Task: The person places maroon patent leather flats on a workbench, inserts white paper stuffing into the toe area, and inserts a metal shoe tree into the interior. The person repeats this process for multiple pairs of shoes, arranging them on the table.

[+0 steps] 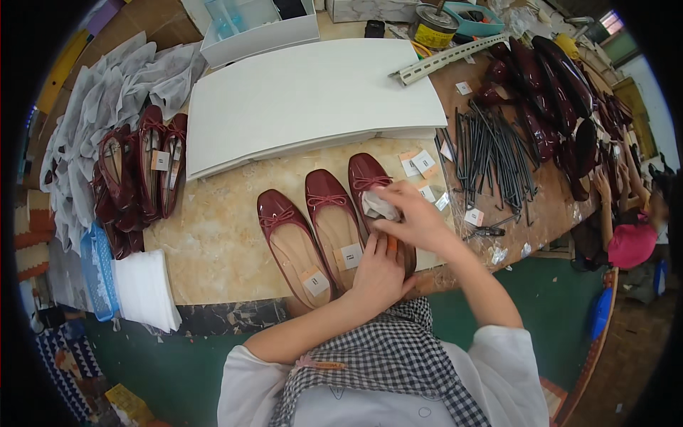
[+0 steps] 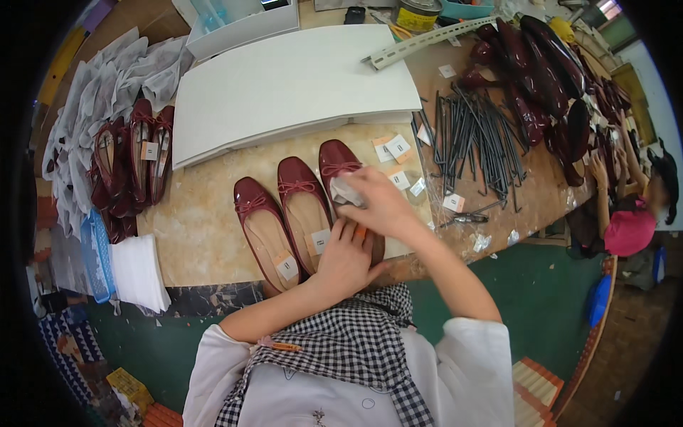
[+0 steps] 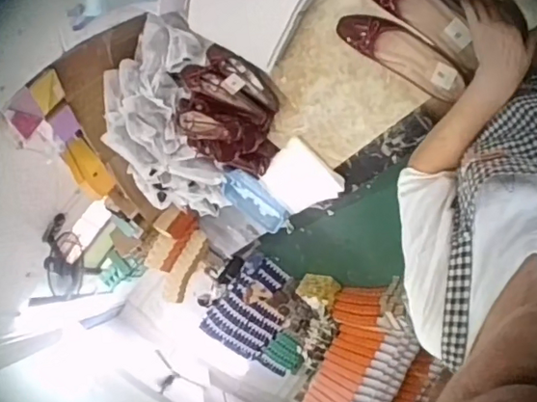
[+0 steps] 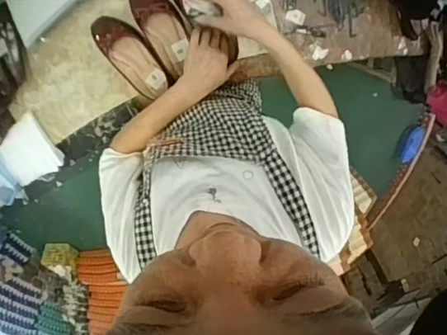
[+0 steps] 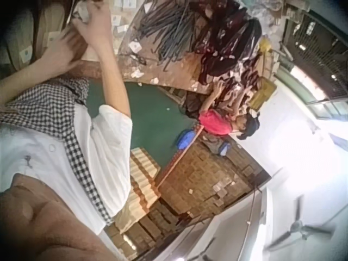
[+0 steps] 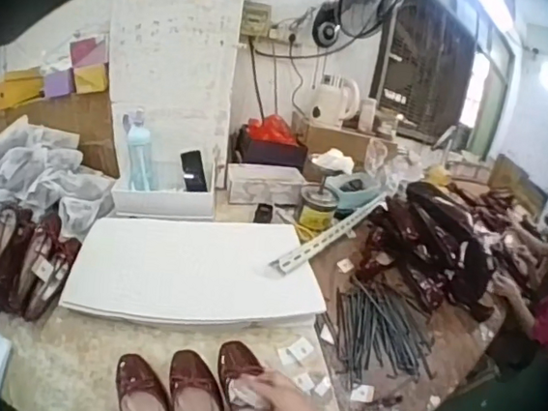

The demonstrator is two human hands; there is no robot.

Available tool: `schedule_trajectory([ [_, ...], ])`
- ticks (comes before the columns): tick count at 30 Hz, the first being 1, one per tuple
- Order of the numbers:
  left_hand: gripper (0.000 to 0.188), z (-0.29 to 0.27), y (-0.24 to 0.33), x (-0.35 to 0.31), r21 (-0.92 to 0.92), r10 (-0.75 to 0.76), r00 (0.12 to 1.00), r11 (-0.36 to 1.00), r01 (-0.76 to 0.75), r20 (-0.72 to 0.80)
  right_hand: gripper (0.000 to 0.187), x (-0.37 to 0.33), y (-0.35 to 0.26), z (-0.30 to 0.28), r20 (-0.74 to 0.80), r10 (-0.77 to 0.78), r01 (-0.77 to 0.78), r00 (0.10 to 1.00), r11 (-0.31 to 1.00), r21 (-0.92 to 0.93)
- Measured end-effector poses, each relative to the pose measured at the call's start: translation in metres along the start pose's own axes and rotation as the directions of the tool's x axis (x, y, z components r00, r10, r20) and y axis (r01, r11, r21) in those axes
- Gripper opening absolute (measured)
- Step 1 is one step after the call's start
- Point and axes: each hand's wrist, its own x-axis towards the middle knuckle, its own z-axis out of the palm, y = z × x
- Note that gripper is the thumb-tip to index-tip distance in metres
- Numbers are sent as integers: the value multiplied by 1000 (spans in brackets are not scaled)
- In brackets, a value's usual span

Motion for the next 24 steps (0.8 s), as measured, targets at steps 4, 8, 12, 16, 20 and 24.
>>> schedule_trajectory([
  [4, 65, -5, 4, 8, -11, 26, 1000, 1000, -27, -11, 58, 32, 27, 18, -194, 120, -169, 974, 951, -260],
  [8, 59, -42, -21, 31, -8, 100, 955, 995, -102, 281, 55, 24, 33, 21, -306, 114, -174, 945, 968, -178],
  [12, 59, -89, -167, 124, 413, -71, 940, 885, 214, -334, 46, -21, -3, -12, -234, 297, -299, 926, 954, 28],
  [16, 56, -70, -257, 130, 303, -366, 830, 805, 509, -421, 43, -44, -3, -13, -237, 204, -195, 950, 979, 61],
  [20, 38, -88, -219, 125, -16, -372, 853, 919, 394, -366, 49, -50, -22, -11, -241, 262, -203, 934, 948, 246],
  [24, 24, -89, -71, 51, -291, -38, 951, 955, -56, -306, 53, -42, -41, -15, -113, 533, -99, 839, 353, 930],
])
